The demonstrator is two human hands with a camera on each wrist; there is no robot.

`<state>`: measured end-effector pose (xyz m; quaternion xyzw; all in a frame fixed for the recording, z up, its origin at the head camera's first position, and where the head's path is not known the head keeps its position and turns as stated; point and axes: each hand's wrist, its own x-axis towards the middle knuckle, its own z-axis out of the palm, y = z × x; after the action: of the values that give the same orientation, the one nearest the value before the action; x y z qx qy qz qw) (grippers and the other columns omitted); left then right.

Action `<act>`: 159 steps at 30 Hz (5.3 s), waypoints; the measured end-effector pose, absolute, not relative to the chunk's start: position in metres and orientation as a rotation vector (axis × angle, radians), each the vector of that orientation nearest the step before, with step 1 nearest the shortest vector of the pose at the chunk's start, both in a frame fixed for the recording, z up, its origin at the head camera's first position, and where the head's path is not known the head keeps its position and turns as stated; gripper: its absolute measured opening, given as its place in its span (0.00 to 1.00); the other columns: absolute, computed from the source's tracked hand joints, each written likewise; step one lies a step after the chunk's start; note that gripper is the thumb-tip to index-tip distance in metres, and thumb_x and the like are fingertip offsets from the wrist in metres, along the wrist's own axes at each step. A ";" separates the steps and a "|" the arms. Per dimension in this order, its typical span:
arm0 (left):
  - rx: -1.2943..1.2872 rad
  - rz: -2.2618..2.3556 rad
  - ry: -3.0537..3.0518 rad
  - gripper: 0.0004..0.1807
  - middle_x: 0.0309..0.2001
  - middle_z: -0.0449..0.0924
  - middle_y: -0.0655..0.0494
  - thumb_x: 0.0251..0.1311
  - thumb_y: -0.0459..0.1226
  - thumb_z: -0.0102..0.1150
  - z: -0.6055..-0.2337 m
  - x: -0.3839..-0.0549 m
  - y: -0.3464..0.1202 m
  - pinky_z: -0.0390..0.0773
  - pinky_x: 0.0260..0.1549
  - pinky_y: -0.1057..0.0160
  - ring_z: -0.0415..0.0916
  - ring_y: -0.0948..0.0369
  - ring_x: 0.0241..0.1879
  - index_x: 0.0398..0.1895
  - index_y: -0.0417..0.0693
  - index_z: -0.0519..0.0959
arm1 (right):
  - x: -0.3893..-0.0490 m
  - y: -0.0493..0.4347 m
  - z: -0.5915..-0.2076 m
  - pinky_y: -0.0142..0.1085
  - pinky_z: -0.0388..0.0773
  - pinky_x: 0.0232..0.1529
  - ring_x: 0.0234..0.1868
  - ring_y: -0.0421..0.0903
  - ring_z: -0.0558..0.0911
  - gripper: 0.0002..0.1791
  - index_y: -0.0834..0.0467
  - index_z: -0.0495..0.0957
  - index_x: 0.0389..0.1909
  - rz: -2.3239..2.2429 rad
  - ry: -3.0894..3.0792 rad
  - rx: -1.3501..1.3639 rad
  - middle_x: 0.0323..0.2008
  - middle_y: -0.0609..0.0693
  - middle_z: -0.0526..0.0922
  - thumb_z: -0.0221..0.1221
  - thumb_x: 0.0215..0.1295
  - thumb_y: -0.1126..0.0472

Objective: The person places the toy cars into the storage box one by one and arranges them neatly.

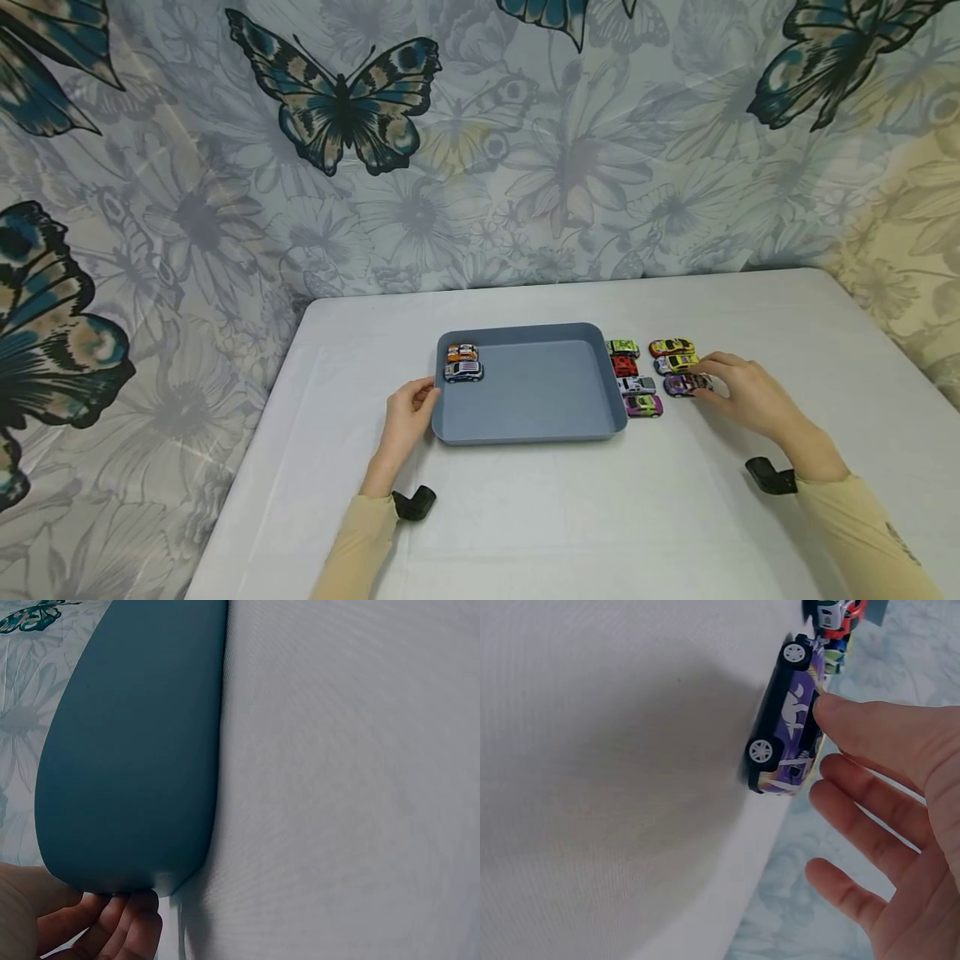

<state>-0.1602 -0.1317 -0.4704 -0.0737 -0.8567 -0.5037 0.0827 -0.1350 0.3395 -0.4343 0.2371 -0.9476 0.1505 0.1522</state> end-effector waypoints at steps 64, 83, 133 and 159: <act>-0.180 -1.544 -2.580 0.15 0.37 0.79 0.44 0.61 0.31 0.56 -0.472 -0.161 -0.134 0.80 0.33 0.65 0.76 0.56 0.34 0.49 0.29 0.76 | -0.162 0.269 -0.393 0.50 0.74 0.34 0.34 0.52 0.79 0.17 0.61 0.81 0.33 0.374 -2.501 0.927 0.33 0.53 0.80 0.71 0.37 0.70; -0.233 -1.515 -2.552 0.14 0.36 0.80 0.43 0.61 0.30 0.56 -0.472 -0.161 -0.134 0.80 0.32 0.63 0.77 0.55 0.33 0.46 0.29 0.77 | -0.186 0.201 -0.399 0.46 0.75 0.36 0.36 0.48 0.79 0.15 0.57 0.82 0.35 0.378 -2.556 1.007 0.34 0.50 0.80 0.73 0.42 0.64; -0.265 -1.527 -2.540 0.14 0.36 0.80 0.40 0.61 0.29 0.56 -0.470 -0.163 -0.135 0.80 0.32 0.63 0.78 0.53 0.34 0.46 0.27 0.77 | -0.214 0.062 -0.414 0.38 0.76 0.37 0.34 0.43 0.79 0.11 0.56 0.82 0.35 0.432 -2.803 1.254 0.33 0.48 0.80 0.69 0.50 0.59; -0.291 -1.542 -2.522 0.14 0.36 0.80 0.40 0.61 0.30 0.56 -0.471 -0.163 -0.136 0.80 0.32 0.62 0.78 0.52 0.33 0.45 0.26 0.77 | -0.223 0.038 -0.422 0.33 0.74 0.26 0.27 0.41 0.75 0.10 0.55 0.78 0.27 0.303 -2.969 1.258 0.27 0.47 0.78 0.71 0.48 0.57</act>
<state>-0.1627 -0.1361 -0.4715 -0.0977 -0.8459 -0.5173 0.0857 -0.2230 0.0381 -0.4224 0.3879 -0.9157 0.0936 -0.0483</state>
